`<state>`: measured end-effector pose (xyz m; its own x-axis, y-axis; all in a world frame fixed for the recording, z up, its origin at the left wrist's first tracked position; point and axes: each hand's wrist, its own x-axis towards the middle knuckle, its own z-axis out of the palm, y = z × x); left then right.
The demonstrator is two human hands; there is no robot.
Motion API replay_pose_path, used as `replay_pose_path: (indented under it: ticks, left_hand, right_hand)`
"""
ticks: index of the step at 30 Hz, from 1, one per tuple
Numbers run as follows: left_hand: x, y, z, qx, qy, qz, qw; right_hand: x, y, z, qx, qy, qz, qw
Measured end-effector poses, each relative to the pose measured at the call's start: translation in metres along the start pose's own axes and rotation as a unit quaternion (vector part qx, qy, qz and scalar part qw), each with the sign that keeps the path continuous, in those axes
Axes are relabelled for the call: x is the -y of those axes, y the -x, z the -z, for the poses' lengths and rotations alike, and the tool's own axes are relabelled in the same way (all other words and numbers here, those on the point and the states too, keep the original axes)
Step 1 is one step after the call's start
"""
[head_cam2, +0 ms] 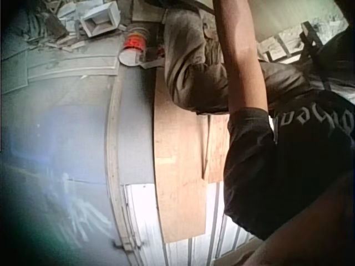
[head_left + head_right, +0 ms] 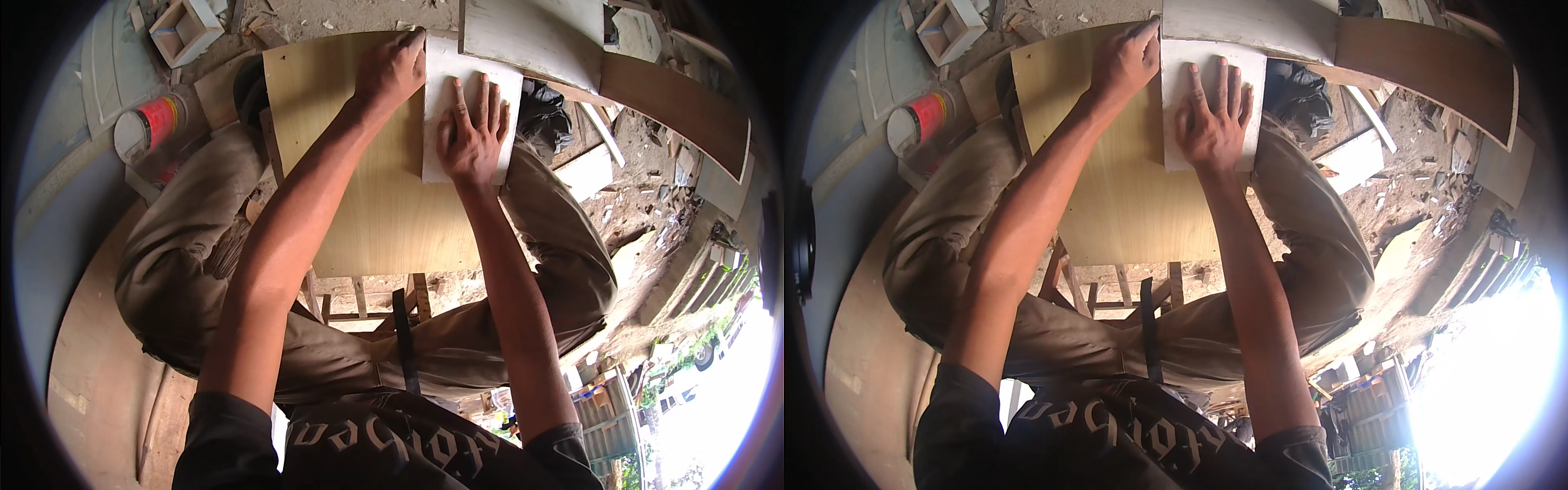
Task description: The person sits on the floor and sands a rectangular board with a sanding block. They flip the board over to sand both sides and then place a smaller white board on top to sand its edges.
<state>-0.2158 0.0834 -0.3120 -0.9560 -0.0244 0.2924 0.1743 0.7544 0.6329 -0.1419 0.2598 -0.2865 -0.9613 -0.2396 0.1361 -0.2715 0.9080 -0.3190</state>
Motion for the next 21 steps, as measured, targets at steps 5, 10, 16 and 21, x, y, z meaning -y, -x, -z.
replay_pose_path:
  ticks: [5,10,16,21]
  left_hand:
    - [-0.001,0.028,0.004,0.036,-0.014,-0.001,0.999]
    - [-0.022,0.089,0.028,0.147,0.009,0.003,0.989]
    - [-0.037,0.147,0.059,0.192,0.069,-0.019,0.979]
    - [-0.023,0.068,0.044,0.05,0.033,0.043,0.997]
  right_hand:
    - [0.003,-0.002,-0.002,-0.009,-0.014,0.001,1.0]
    - [0.001,-0.001,0.001,-0.012,-0.013,0.001,1.0]
    - [0.0,-0.001,-0.001,0.0,0.007,-0.003,1.0]
    - [0.002,0.003,0.003,0.006,0.001,-0.002,1.0]
